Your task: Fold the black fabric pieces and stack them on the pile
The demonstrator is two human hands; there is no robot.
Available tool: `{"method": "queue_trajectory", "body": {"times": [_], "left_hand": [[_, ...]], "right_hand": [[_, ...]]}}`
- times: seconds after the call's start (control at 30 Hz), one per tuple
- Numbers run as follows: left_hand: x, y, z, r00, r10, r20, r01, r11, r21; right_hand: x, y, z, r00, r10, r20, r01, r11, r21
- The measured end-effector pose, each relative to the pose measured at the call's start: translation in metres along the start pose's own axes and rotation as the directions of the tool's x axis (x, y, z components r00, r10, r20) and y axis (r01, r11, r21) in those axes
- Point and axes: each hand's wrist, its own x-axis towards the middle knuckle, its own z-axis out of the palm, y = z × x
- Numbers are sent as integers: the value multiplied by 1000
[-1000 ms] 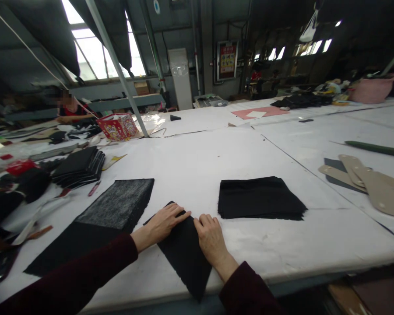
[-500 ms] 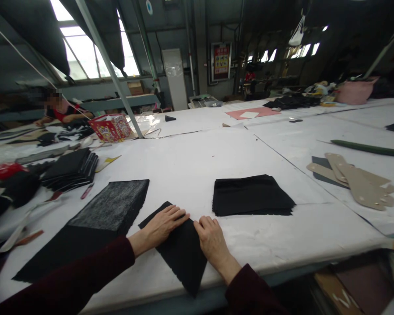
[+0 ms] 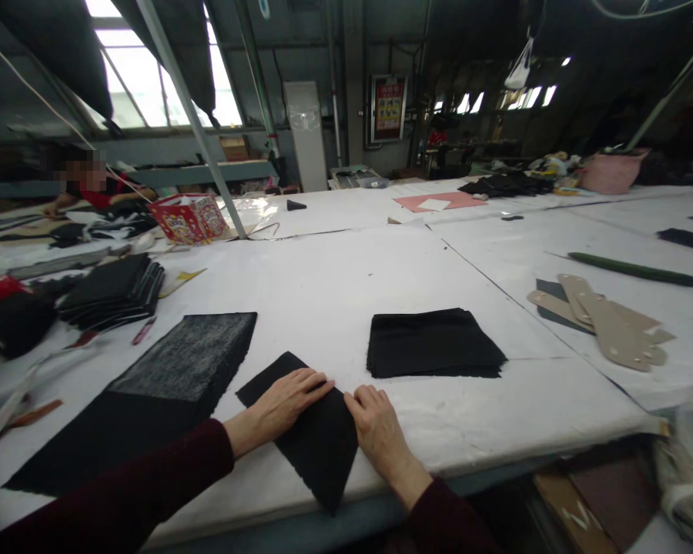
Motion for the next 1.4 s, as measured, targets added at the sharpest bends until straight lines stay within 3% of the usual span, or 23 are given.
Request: {"method": "queue_trajectory", "body": {"times": [0.3, 0.53, 1.13, 1.3, 1.4], "left_hand": [[11, 12, -3, 1000, 1, 29, -3, 997, 81], [12, 22, -3, 999, 8, 38, -10, 1000, 28], [19, 41, -3, 999, -17, 28, 11, 977, 213], [18, 42, 4, 1000, -25, 13, 21, 970, 242], [18, 43, 7, 1000, -29, -1, 29, 972, 232]], "right_hand": [[-9, 3, -7, 1000, -13, -7, 13, 1000, 3], [-17, 4, -12, 999, -10, 52, 10, 1000, 7], [-26, 3, -22, 992, -47, 120, 61, 991, -118], [-38, 3, -34, 991, 7, 131, 8, 994, -111], [-34, -7, -38, 995, 101, 26, -101, 995, -12]]}}
